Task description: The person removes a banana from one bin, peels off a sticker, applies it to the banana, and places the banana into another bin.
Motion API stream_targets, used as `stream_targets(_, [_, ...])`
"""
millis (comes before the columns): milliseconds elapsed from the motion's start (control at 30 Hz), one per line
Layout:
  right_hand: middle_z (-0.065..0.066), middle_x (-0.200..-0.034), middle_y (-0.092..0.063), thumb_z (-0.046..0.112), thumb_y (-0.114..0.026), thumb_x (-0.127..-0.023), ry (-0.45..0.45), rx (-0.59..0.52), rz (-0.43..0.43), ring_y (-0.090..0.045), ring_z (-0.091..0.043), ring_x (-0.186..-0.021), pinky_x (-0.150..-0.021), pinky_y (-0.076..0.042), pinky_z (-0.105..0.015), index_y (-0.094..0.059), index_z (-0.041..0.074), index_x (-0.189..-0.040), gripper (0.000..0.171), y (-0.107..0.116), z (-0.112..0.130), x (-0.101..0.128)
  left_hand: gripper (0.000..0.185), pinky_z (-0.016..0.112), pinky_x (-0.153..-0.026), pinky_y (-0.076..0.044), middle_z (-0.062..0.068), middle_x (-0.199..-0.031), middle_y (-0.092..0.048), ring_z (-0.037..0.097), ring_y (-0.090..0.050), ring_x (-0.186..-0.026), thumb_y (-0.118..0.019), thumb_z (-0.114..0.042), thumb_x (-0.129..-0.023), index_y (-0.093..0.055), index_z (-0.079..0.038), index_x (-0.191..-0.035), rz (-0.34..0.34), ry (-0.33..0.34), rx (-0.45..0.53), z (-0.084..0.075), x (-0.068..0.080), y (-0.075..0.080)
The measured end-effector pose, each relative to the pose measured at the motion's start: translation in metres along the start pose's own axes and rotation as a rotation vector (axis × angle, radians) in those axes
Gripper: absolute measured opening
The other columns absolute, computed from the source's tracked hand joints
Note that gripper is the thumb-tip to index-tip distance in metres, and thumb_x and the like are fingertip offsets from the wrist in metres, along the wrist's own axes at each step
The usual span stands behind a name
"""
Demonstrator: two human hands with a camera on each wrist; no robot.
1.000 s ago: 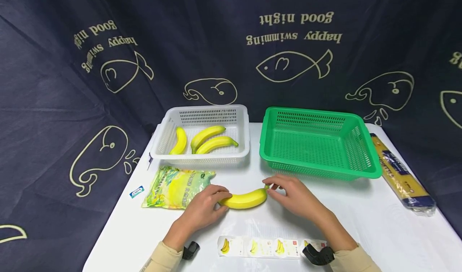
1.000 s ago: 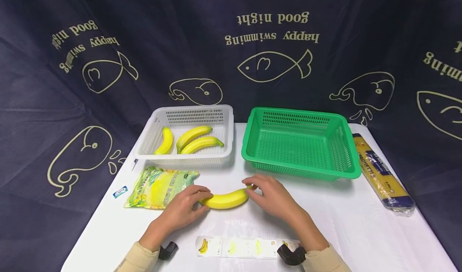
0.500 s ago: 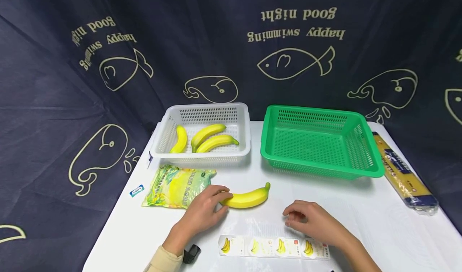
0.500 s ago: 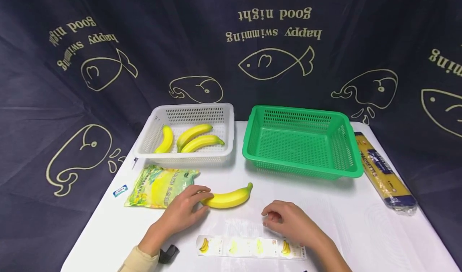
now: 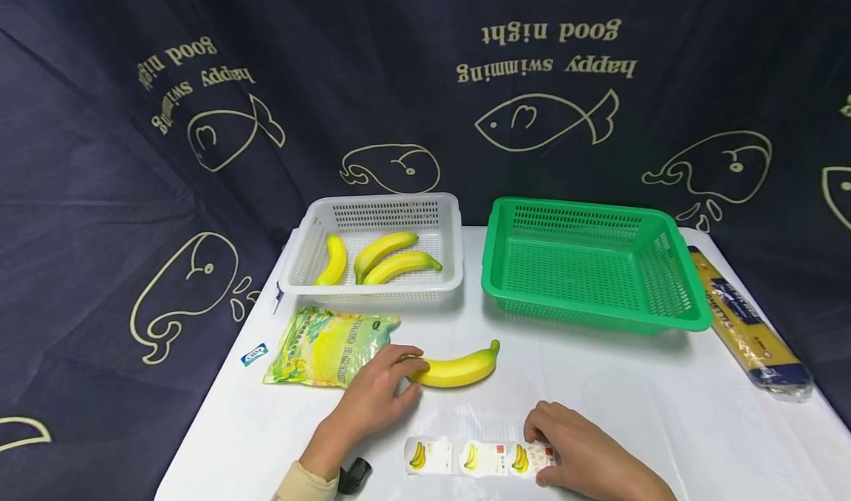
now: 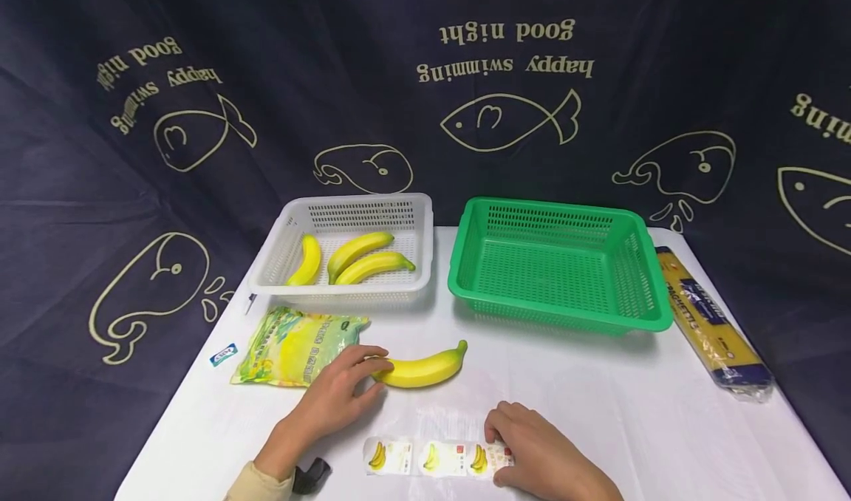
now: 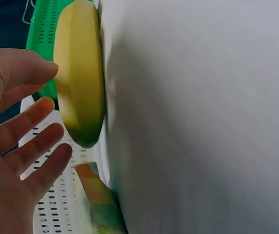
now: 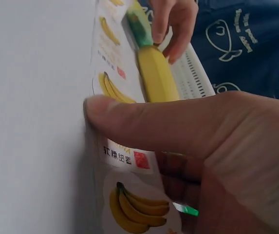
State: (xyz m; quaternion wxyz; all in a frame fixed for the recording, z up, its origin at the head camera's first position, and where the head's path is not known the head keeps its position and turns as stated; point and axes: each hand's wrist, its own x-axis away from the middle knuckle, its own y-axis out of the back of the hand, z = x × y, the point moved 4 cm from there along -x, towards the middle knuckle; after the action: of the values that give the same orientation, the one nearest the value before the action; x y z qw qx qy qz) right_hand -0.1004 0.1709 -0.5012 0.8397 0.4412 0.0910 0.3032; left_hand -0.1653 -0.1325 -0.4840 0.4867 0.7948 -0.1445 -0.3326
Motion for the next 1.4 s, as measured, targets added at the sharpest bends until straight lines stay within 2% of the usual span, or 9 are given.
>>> stream_targets(133, [0.017,-0.077,-0.049,0.012,-0.074,-0.077,0.002,-0.077,0.002,-0.046,-0.001,-0.071,-0.062,-0.037,-0.023,-0.051,0.030,-0.090,0.032,-0.001,0.000,-0.002,0.025,0.031,-0.096,-0.042,-0.004,-0.121,-0.057,0.012,-0.049,-0.116,-0.072,-0.020,-0.082,-0.069,-0.018,-0.107,-0.057,-0.034,0.052,-0.008,0.000,0.001])
stream_targets(233, [0.017,-0.075,-0.052,0.011,-0.070,-0.084,0.040,-0.147,-0.006,-0.048,0.000,-0.069,-0.061,-0.040,-0.022,-0.056,0.030,-0.090,0.025,-0.002,-0.001,-0.003,0.023,0.029,-0.093,-0.044,-0.008,-0.118,-0.058,0.009,-0.051,-0.113,-0.072,-0.020,-0.085,-0.070,-0.018,-0.107,-0.053,-0.032,0.200,-0.019,0.000,0.002])
stream_targets(333, [0.017,-0.076,-0.056,0.013,-0.069,-0.088,0.071,-0.214,-0.024,-0.051,0.000,-0.069,-0.061,-0.043,-0.022,-0.060,0.028,-0.091,0.018,0.000,0.000,-0.004,0.023,0.027,-0.088,-0.046,-0.010,-0.114,-0.060,0.007,-0.054,-0.108,-0.072,-0.021,-0.087,-0.068,-0.020,-0.110,0.000,-0.014,0.374,-0.032,-0.001,0.001])
stream_targets(433, [0.015,-0.077,-0.059,0.016,-0.068,-0.090,0.092,-0.274,-0.047,-0.053,-0.001,-0.069,-0.061,-0.045,-0.023,-0.063,0.026,-0.092,0.011,0.004,0.003,-0.006,0.026,0.026,-0.083,-0.049,-0.008,-0.111,-0.063,0.007,-0.058,-0.101,-0.070,-0.023,-0.089,-0.066,-0.022,-0.115,0.111,0.000,0.475,-0.046,-0.004,-0.003])
stream_targets(600, [0.014,-0.083,-0.063,0.017,-0.067,-0.091,0.139,-0.322,-0.102,-0.058,-0.004,-0.074,-0.066,-0.048,-0.024,-0.066,0.025,-0.093,0.008,0.012,0.009,-0.013,0.035,0.022,-0.084,-0.047,-0.009,-0.112,-0.064,0.004,-0.060,-0.096,-0.068,-0.031,-0.090,-0.062,-0.019,-0.122,0.295,0.030,0.455,-0.064,-0.003,-0.019])
stream_targets(767, [0.015,-0.090,-0.065,0.013,-0.067,-0.091,0.152,-0.359,-0.152,-0.062,-0.008,-0.081,-0.074,-0.050,-0.027,-0.066,0.024,-0.096,0.012,0.017,0.012,-0.022,0.034,0.021,-0.085,-0.045,-0.014,-0.110,-0.064,-0.002,-0.057,-0.097,-0.065,-0.037,-0.091,-0.064,-0.019,-0.120,0.294,0.041,0.400,-0.076,-0.004,-0.034])
stream_targets(1000, [0.011,-0.095,-0.067,0.026,-0.068,-0.091,0.087,-0.400,-0.167,-0.063,-0.010,-0.088,-0.079,-0.049,-0.028,-0.067,0.022,-0.104,0.013,0.019,0.009,-0.024,0.013,0.020,-0.076,-0.046,-0.021,-0.089,-0.062,-0.005,-0.056,-0.083,-0.065,-0.035,-0.091,-0.069,-0.024,-0.095,0.252,0.126,0.448,-0.070,-0.004,-0.039])
stream_targets(1200, [0.011,-0.092,-0.067,0.026,-0.069,-0.090,0.017,-0.439,-0.228,-0.061,-0.012,-0.084,-0.077,-0.048,-0.028,-0.068,0.026,-0.101,0.012,0.026,0.000,-0.016,0.010,0.022,-0.069,-0.048,-0.019,-0.085,-0.064,0.000,-0.058,-0.076,-0.067,-0.035,-0.090,-0.069,-0.026,-0.092,0.259,0.242,0.612,-0.052,0.005,-0.030])
stream_targets(1400, [0.007,-0.093,-0.068,0.027,-0.069,-0.090,-0.011,-0.527,-0.259,-0.063,-0.014,-0.084,-0.078,-0.049,-0.028,-0.070,0.022,-0.101,0.012,0.029,-0.005,-0.014,0.009,0.022,-0.063,-0.047,-0.017,-0.081,-0.064,0.001,-0.055,-0.069,-0.069,-0.035,-0.089,-0.069,-0.026,-0.091,0.267,0.266,0.608,-0.050,0.005,-0.023])
